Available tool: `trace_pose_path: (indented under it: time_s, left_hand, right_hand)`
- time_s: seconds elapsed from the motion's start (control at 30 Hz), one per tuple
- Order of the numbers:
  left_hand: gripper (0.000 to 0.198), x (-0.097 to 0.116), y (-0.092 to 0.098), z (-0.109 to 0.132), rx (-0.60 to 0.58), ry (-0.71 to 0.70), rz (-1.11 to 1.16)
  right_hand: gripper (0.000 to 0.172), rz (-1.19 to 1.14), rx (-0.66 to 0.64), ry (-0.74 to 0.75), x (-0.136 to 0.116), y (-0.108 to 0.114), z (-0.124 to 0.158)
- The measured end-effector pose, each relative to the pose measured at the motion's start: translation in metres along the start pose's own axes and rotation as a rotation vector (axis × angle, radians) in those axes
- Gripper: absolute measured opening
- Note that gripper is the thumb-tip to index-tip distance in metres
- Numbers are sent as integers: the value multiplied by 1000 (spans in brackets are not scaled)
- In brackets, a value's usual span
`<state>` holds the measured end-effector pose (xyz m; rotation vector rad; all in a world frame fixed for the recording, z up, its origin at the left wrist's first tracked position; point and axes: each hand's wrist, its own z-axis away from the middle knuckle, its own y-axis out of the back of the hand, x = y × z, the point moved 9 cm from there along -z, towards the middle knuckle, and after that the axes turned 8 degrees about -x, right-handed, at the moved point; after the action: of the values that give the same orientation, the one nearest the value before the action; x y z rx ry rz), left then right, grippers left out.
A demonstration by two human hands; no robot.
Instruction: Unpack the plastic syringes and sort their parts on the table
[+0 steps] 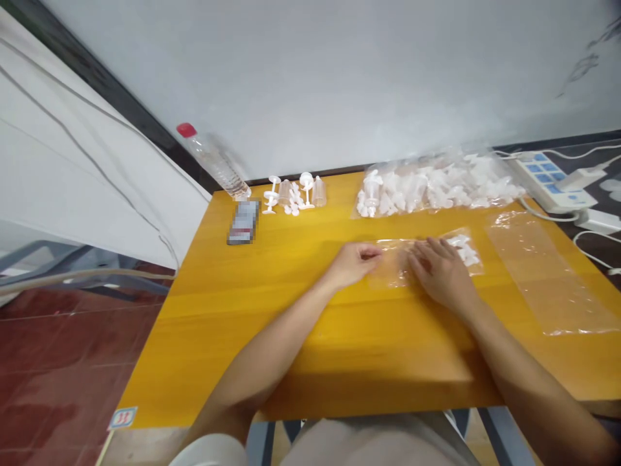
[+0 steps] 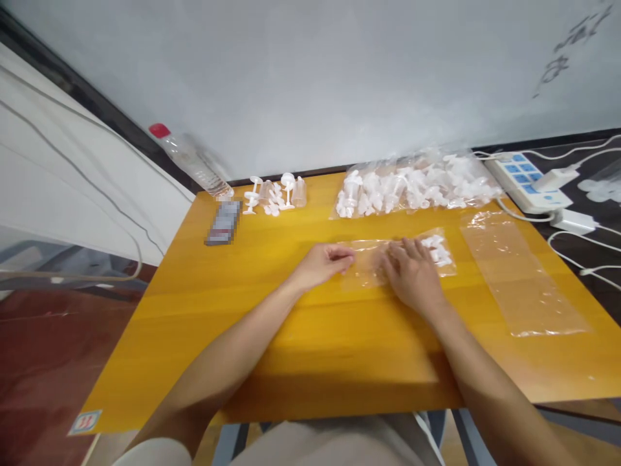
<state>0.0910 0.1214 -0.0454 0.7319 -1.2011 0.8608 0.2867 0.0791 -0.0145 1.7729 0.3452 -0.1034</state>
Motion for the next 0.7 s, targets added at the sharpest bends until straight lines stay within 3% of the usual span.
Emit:
trace_pose_path:
  time_s: [0.1,0.23,0.37,0.5,0.7]
  left_hand:
    - [10,-7,16,29,61,-3,-85]
    - [11,-20,43,59,179,26,-70]
    - [21,-36,39,59,96,111,66]
    - [24,-42,32,54,21,177,20]
    - [38,-17,44,65,75,-76,-128]
  right_hand:
    - [50,-59,5,57,-16,4,1]
    - [51,-55,124,-126,20,21,-2]
    - [54,-189,53,-367,65,8,-2]
    - [56,-426,-37,-459,72,-13,2]
    - [60,-725,-134,-475,67,-29,4]
